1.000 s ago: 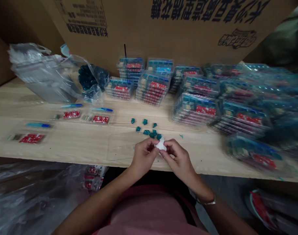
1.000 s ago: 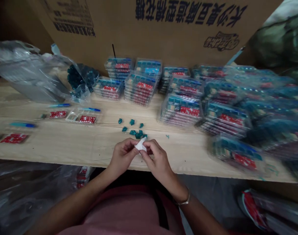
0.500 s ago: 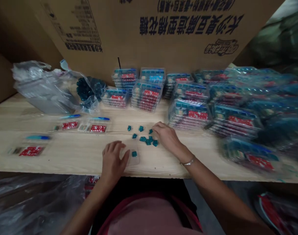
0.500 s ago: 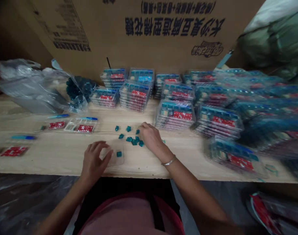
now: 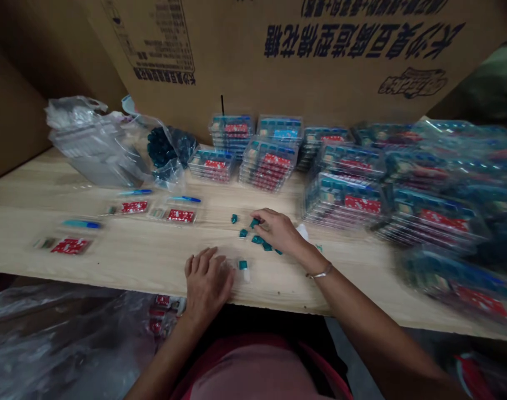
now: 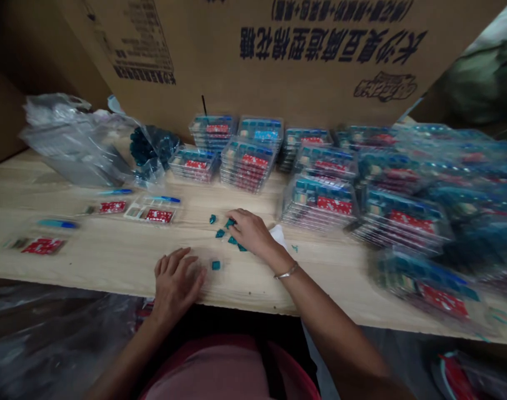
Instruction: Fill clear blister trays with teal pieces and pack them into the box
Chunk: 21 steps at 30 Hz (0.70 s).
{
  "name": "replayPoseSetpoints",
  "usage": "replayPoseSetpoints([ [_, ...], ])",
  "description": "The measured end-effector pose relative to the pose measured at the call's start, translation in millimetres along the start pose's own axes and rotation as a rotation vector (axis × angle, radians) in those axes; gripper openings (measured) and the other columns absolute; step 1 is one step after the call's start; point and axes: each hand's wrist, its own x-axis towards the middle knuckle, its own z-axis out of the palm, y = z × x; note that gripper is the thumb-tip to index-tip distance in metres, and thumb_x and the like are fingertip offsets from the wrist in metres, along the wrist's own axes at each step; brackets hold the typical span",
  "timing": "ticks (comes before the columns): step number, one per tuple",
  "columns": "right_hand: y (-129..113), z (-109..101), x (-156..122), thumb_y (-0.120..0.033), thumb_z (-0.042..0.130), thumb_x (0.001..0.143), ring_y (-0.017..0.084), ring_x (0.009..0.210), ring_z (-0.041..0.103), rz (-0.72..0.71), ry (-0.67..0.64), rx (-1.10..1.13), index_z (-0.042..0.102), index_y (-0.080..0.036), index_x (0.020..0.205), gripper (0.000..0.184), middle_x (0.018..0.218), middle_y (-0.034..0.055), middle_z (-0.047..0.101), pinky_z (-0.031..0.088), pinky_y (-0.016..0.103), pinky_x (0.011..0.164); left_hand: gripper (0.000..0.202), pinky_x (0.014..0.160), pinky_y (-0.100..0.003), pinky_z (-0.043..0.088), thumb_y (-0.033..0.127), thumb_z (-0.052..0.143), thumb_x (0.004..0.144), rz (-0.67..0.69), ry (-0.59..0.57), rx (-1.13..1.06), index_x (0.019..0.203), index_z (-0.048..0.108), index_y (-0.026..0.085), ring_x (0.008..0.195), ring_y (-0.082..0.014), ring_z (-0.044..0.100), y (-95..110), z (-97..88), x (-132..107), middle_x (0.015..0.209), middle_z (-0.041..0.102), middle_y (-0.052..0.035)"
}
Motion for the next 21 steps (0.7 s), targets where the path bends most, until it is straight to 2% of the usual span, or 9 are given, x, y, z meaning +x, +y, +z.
replayPoseSetpoints([
  [2, -11, -2, -13, -0.013, 0.06, 0.08, 0.015, 0.081, 0.063, -0.016, 0.032, 0.217, 0.065, -0.018, 0.102, 0.022, 0.09, 0.0027, 0.068, 0.049, 0.026, 0.074, 0.016, 0.089, -0.043, 0.044, 0.029, 0.06, 0.085, -0.077, 0.057, -0.21, 0.097, 0.062, 0.02, 0.101, -0.0248, 0.06, 6, -3.1, 5, 0.107, 0.067, -0.0093],
  [4, -25, -3, -26, -0.018, 0.062, 0.082, 0.013, 0.077, 0.062, -0.026, 0.035, 0.373, 0.066, -0.018, 0.099, 0.018, 0.085, 0.0013, 0.068, 0.049, 0.025, 0.07, 0.015, 0.082, -0.036, 0.049, 0.029, 0.06, 0.084, -0.234, 0.075, -0.518, 0.096, 0.063, 0.02, 0.09, -0.0195, 0.063, 15, -4.1, 13, 0.096, 0.068, -0.0064],
  [7, -43, 0, -40, -0.021, 0.063, 0.082, 0.012, 0.077, 0.061, -0.046, 0.035, 0.479, 0.067, -0.019, 0.097, 0.016, 0.087, 0.0019, 0.068, 0.049, 0.025, 0.072, 0.019, 0.071, -0.028, 0.051, 0.035, 0.068, 0.078, -0.519, -0.003, -0.996, 0.086, 0.065, 0.017, 0.075, -0.0143, 0.063, 27, -3.0, 24, 0.081, 0.068, -0.0028],
  [10, -53, 6, -53, -0.025, 0.064, 0.081, 0.012, 0.077, 0.061, 0.016, 0.008, 0.602, 0.066, -0.02, 0.097, 0.017, 0.086, 0.0017, 0.067, 0.05, 0.026, 0.072, 0.029, 0.064, -0.024, 0.05, 0.039, 0.079, 0.064, -0.712, -0.096, -1.314, 0.076, 0.066, 0.017, 0.064, -0.0106, 0.059, 33, -7.3, 26, 0.071, 0.065, 0.0008],
  [12, -56, 12, -64, -0.031, 0.067, 0.08, 0.013, 0.076, 0.062, 0.087, -0.059, 0.764, 0.064, -0.02, 0.097, 0.021, 0.085, 0.0013, 0.067, 0.051, 0.026, 0.069, 0.031, 0.06, -0.021, 0.049, 0.04, 0.083, 0.059, -0.793, -0.183, -1.437, 0.073, 0.066, 0.017, 0.058, -0.0083, 0.056, 34, -15.1, 18, 0.066, 0.064, 0.0022],
  [14, -60, 20, -78, -0.036, 0.071, 0.077, 0.012, 0.072, 0.063, 0.152, -0.121, 0.928, 0.061, -0.021, 0.095, 0.026, 0.082, 0.0, 0.066, 0.051, 0.025, 0.065, 0.031, 0.057, -0.02, 0.047, 0.04, 0.084, 0.06, -0.841, -0.314, -1.511, 0.072, 0.068, 0.017, 0.054, -0.0075, 0.055, 34, -23.3, 5, 0.062, 0.062, 0.0021],
  [16, -65, 28, -94, -0.04, 0.072, 0.077, 0.011, 0.067, 0.062, 0.204, -0.129, 1.016, 0.058, -0.021, 0.09, 0.027, 0.076, -0.0016, 0.064, 0.051, 0.024, 0.061, 0.031, 0.057, -0.021, 0.048, 0.042, 0.083, 0.062, -0.873, -0.432, -1.538, 0.073, 0.069, 0.017, 0.054, -0.0084, 0.056, 37, -28.5, -10, 0.06, 0.062, 0.0009],
  [18, -71, 34, -107, -0.042, 0.07, 0.079, 0.011, 0.063, 0.061, 0.235, -0.107, 1.024, 0.056, -0.022, 0.087, 0.025, 0.072, -0.0025, 0.063, 0.052, 0.024, 0.058, 0.032, 0.058, -0.023, 0.049, 0.043, 0.083, 0.061, -0.911, -0.443, -1.536, 0.072, 0.069, 0.017, 0.055, -0.0094, 0.056, 41, -29.9, -24, 0.062, 0.064, 0.0],
  [21, -78, 37, -119, -0.038, 0.068, 0.081, 0.012, 0.068, 0.063, 0.198, -0.077, 0.931, 0.059, -0.022, 0.091, 0.021, 0.079, -0.0001, 0.065, 0.054, 0.025, 0.062, 0.031, 0.059, -0.024, 0.049, 0.044, 0.081, 0.063, -0.924, -0.369, -1.493, 0.072, 0.067, 0.017, 0.055, -0.0097, 0.055, 46, -30.0, -35, 0.062, 0.063, 0.0008],
])
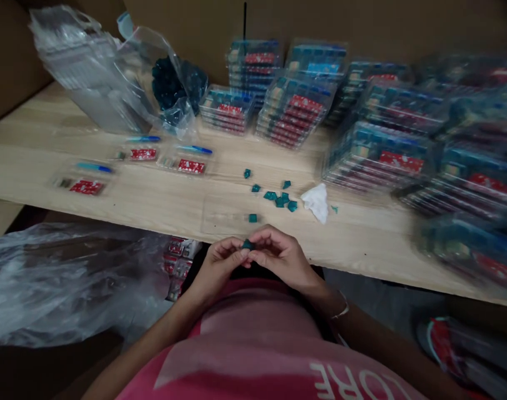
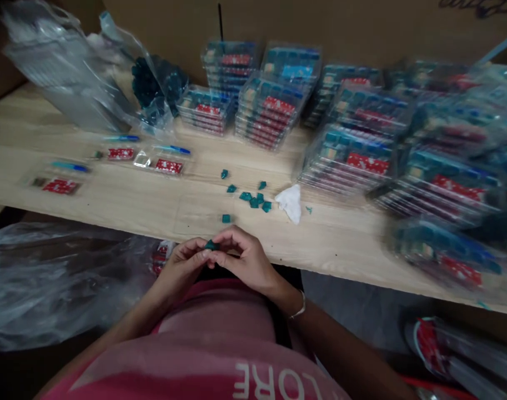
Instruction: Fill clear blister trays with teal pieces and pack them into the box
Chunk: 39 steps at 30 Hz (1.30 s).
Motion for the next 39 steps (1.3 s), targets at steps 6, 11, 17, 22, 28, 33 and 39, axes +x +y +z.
replayPoseSetpoints([
  [6, -1, -19, 31, -0.021, 0.056, 0.089, 0.015, 0.083, 0.062, -0.332, -0.018, -0.523, 0.064, -0.021, 0.098, 0.011, 0.09, 0.0039, 0.065, 0.052, 0.029, 0.075, 0.02, 0.081, -0.035, 0.046, 0.034, 0.059, 0.084, 0.5, 0.21, 0.833, 0.094, 0.068, 0.019, 0.087, -0.0202, 0.06, 19, -23.2, 14, 0.09, 0.068, -0.0059],
  [11, 8, -22, 76, -0.016, 0.049, 0.094, 0.019, 0.083, 0.057, -0.495, -0.293, -1.035, 0.067, -0.017, 0.086, 0.02, 0.084, 0.0073, 0.065, 0.047, 0.035, 0.08, 0.018, 0.087, -0.042, 0.041, 0.027, 0.054, 0.087, 0.678, 0.231, 1.449, 0.099, 0.067, 0.02, 0.096, -0.0251, 0.055, 18, -56.3, 39, 0.1, 0.065, -0.0082],
  [17, 11, -16, 75, -0.017, 0.052, 0.093, 0.02, 0.082, 0.057, -0.49, -0.289, -1.053, 0.068, -0.017, 0.088, 0.016, 0.083, 0.0068, 0.065, 0.047, 0.033, 0.078, 0.021, 0.083, -0.04, 0.041, 0.027, 0.049, 0.091, 0.737, 0.227, 1.558, 0.103, 0.064, 0.02, 0.094, -0.0244, 0.053, 9, -58.8, 42, 0.102, 0.063, -0.0084],
  [22, 4, -41, 109, -0.014, 0.053, 0.09, 0.018, 0.093, 0.061, -0.418, -0.063, -0.904, 0.067, -0.018, 0.1, 0.018, 0.099, 0.0077, 0.067, 0.048, 0.031, 0.082, 0.021, 0.084, -0.039, 0.042, 0.026, 0.047, 0.092, 0.771, 0.22, 1.598, 0.104, 0.063, 0.02, 0.096, -0.0243, 0.053, 8, -55.9, 41, 0.103, 0.063, -0.0089],
  [28, 5, -60, 178, 0.003, 0.052, 0.073, 0.018, 0.087, 0.062, -0.192, -0.064, -1.077, 0.07, -0.016, 0.092, 0.032, 0.094, 0.0066, 0.067, 0.046, 0.028, 0.08, 0.02, 0.085, -0.04, 0.043, 0.026, 0.05, 0.09, 0.756, 0.241, 1.548, 0.105, 0.063, 0.021, 0.097, -0.0248, 0.055, 6, -58.4, 40, 0.103, 0.064, -0.0085],
  [33, 2, -53, 158, -0.011, 0.059, 0.076, 0.013, 0.07, 0.06, -0.157, -0.049, -0.625, 0.069, -0.015, 0.096, 0.023, 0.079, 0.002, 0.067, 0.048, 0.025, 0.066, 0.023, 0.084, -0.037, 0.047, 0.025, 0.058, 0.086, 0.812, 0.319, 1.256, 0.109, 0.06, 0.019, 0.096, -0.0221, 0.057, 24, -49.4, 46, 0.1, 0.065, -0.0072],
  [39, -10, -35, 110, -0.032, 0.067, 0.077, 0.012, 0.07, 0.061, -0.043, -0.161, -0.156, 0.069, -0.016, 0.097, 0.027, 0.082, 0.0018, 0.069, 0.05, 0.025, 0.065, 0.007, 0.069, -0.025, 0.049, 0.019, 0.058, 0.087, 0.953, 0.25, 0.893, 0.093, 0.063, 0.019, 0.078, -0.0128, 0.061, 47, -20.6, 68, 0.085, 0.067, -0.0014],
])
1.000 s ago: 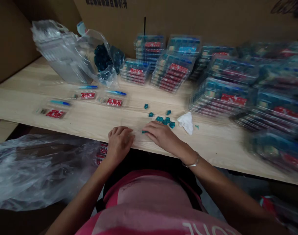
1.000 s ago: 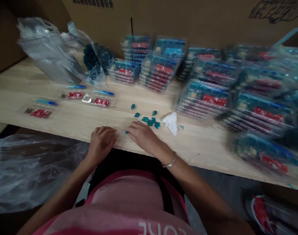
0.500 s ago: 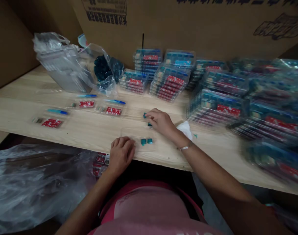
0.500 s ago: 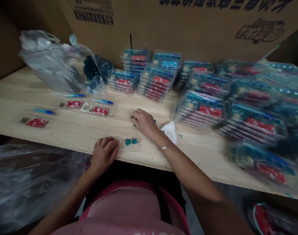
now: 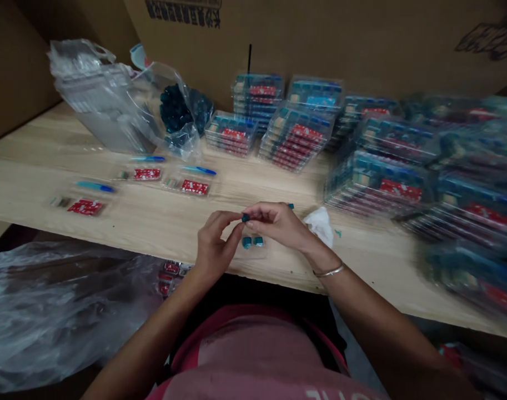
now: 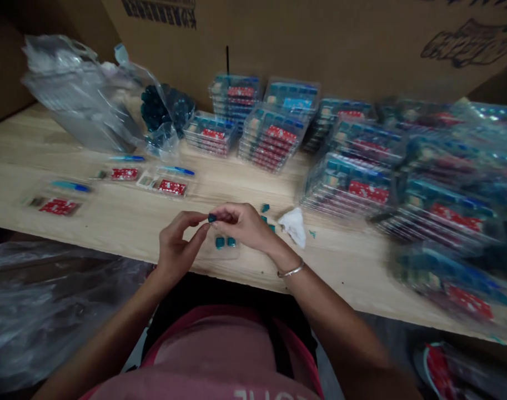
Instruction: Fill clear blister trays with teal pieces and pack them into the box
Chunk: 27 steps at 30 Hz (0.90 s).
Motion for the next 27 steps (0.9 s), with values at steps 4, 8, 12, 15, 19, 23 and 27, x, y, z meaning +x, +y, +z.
replayPoseSetpoints([
  [4, -2, 2, -15, -0.035, 0.071, 0.075, 0.012, 0.068, 0.06, 0.059, 0.018, 0.085, 0.069, -0.015, 0.094, 0.028, 0.079, 0.002, 0.068, 0.049, 0.025, 0.064, 0.006, 0.068, -0.024, 0.047, 0.021, 0.064, 0.084, -0.061, -0.054, -0.117, 0.089, 0.064, 0.018, 0.074, -0.0114, 0.06, 2, 4.6, -2, 0.079, 0.066, -0.0007],
  [8, 0, 8, -34, -0.037, 0.074, 0.073, 0.011, 0.067, 0.058, 0.073, 0.051, 0.13, 0.067, -0.017, 0.088, 0.026, 0.076, 0.0002, 0.065, 0.046, 0.024, 0.062, 0.011, 0.071, -0.025, 0.046, 0.026, 0.068, 0.08, -0.223, -0.175, -0.346, 0.087, 0.065, 0.018, 0.076, -0.0123, 0.057, 6, -0.2, -13, 0.08, 0.063, -0.0013],
  [12, -2, 21, -65, -0.038, 0.077, 0.071, 0.007, 0.056, 0.051, 0.113, 0.021, 0.238, 0.06, -0.019, 0.078, 0.027, 0.065, -0.0049, 0.057, 0.041, 0.02, 0.053, 0.024, 0.063, -0.022, 0.042, 0.033, 0.075, 0.073, -0.541, -0.354, -0.711, 0.073, 0.059, 0.016, 0.065, -0.0093, 0.053, 23, -3.8, -28, 0.07, 0.057, 0.0016],
  [15, -3, 30, -88, -0.041, 0.075, 0.074, 0.007, 0.052, 0.049, 0.181, -0.049, 0.309, 0.054, -0.02, 0.075, 0.03, 0.059, -0.0061, 0.055, 0.038, 0.02, 0.05, 0.028, 0.063, -0.021, 0.042, 0.034, 0.077, 0.071, -0.716, -0.453, -0.906, 0.075, 0.058, 0.016, 0.064, -0.0082, 0.053, 33, -2.9, -45, 0.071, 0.057, 0.0024],
  [19, -2, 35, -102, -0.043, 0.073, 0.077, 0.01, 0.059, 0.057, 0.213, -0.114, 0.356, 0.052, -0.02, 0.076, 0.031, 0.067, -0.0027, 0.061, 0.044, 0.022, 0.056, 0.03, 0.063, -0.022, 0.043, 0.035, 0.078, 0.07, -0.852, -0.507, -1.015, 0.078, 0.057, 0.016, 0.063, -0.0088, 0.055, 36, -2.4, -62, 0.068, 0.058, 0.0027],
  [23, -5, 37, -105, -0.038, 0.072, 0.078, 0.01, 0.068, 0.058, 0.129, -0.127, 0.324, 0.051, -0.02, 0.075, 0.028, 0.075, -0.0023, 0.059, 0.046, 0.023, 0.063, 0.031, 0.062, -0.021, 0.042, 0.037, 0.08, 0.068, -0.88, -0.549, -0.97, 0.072, 0.058, 0.015, 0.059, -0.0079, 0.055, 38, -6.8, -65, 0.063, 0.06, 0.0025],
  [27, -11, 40, -107, -0.033, 0.069, 0.081, 0.009, 0.069, 0.058, 0.056, -0.111, 0.362, 0.046, -0.02, 0.072, 0.028, 0.079, -0.0027, 0.056, 0.046, 0.023, 0.064, 0.035, 0.059, -0.019, 0.04, 0.04, 0.081, 0.065, -0.882, -0.492, -0.934, 0.068, 0.059, 0.014, 0.056, -0.0066, 0.052, 45, -8.9, -65, 0.06, 0.058, 0.003],
])
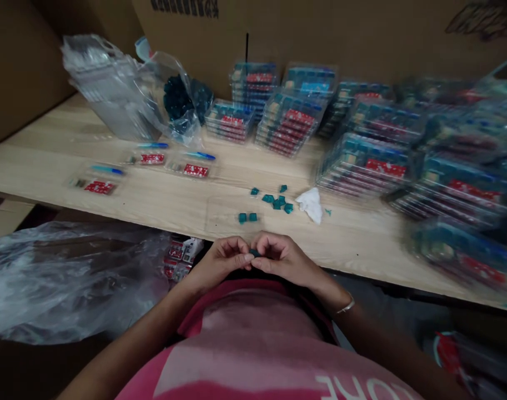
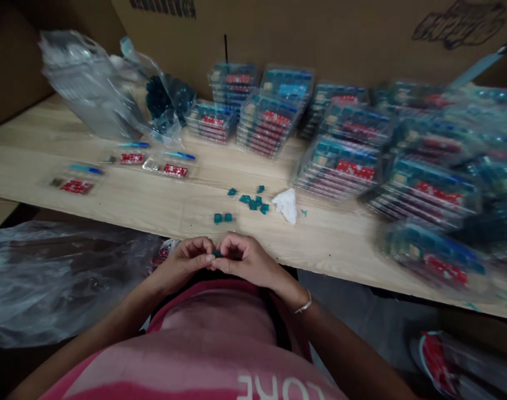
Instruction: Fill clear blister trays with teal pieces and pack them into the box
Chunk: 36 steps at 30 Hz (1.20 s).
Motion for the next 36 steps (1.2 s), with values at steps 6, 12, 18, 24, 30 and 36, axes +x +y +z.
replayPoseSetpoints([
  [6, 0, 5, -7, -0.035, 0.074, 0.076, 0.009, 0.063, 0.055, 0.017, -0.002, 0.1, 0.04, -0.02, 0.066, 0.038, 0.074, -0.004, 0.051, 0.042, 0.022, 0.059, 0.037, 0.058, -0.02, 0.039, 0.042, 0.083, 0.062, -0.028, 0.009, -0.067, 0.067, 0.059, 0.015, 0.055, -0.0069, 0.051, -9, 12.6, -7, 0.06, 0.057, 0.0025],
  [12, 9, 10, -9, -0.037, 0.076, 0.073, 0.007, 0.057, 0.042, 0.024, 0.063, 0.085, 0.038, -0.019, 0.062, 0.043, 0.066, -0.0058, 0.046, 0.034, 0.021, 0.055, 0.033, 0.062, -0.022, 0.039, 0.039, 0.082, 0.063, 0.141, 0.129, 0.06, 0.062, 0.06, 0.015, 0.061, -0.0085, 0.048, -7, 19.0, -13, 0.064, 0.056, 0.0019],
  [18, 20, 17, -8, -0.039, 0.073, 0.076, 0.008, 0.055, 0.041, -0.052, 0.222, -0.114, 0.046, -0.021, 0.068, 0.033, 0.065, -0.0059, 0.045, 0.035, 0.022, 0.051, 0.033, 0.058, -0.021, 0.038, 0.034, 0.084, 0.058, 0.175, 0.255, 0.012, 0.054, 0.056, 0.015, 0.057, -0.0076, 0.048, -9, 11.5, -13, 0.058, 0.057, 0.0031],
  [24, 12, 16, -2, -0.021, 0.063, 0.083, 0.016, 0.084, 0.059, -0.378, 0.157, -0.558, 0.061, -0.023, 0.084, 0.004, 0.09, 0.004, 0.062, 0.05, 0.03, 0.073, 0.032, 0.056, -0.018, 0.038, 0.03, 0.085, 0.055, 0.085, 0.311, -0.168, 0.053, 0.057, 0.014, 0.052, -0.0056, 0.048, -19, 2.0, -11, 0.051, 0.057, 0.0035],
  [30, 16, 15, 11, -0.035, 0.067, 0.082, 0.014, 0.081, 0.061, -0.187, 0.191, -0.312, 0.061, -0.022, 0.088, 0.015, 0.091, 0.0031, 0.061, 0.053, 0.029, 0.073, 0.03, 0.063, -0.019, 0.049, 0.027, 0.085, 0.058, -0.004, 0.252, -0.401, 0.078, 0.065, 0.018, 0.061, -0.0082, 0.061, -15, -5.9, -9, 0.065, 0.066, 0.003],
  [36, 27, 16, 16, -0.042, 0.074, 0.075, 0.012, 0.069, 0.058, -0.065, 0.233, -0.182, 0.061, -0.021, 0.079, 0.025, 0.077, -0.0009, 0.059, 0.05, 0.027, 0.066, 0.028, 0.059, -0.018, 0.046, 0.029, 0.085, 0.059, 0.131, 0.254, -0.156, 0.077, 0.068, 0.016, 0.057, -0.0063, 0.057, -13, -11.9, -6, 0.065, 0.065, 0.0031],
])
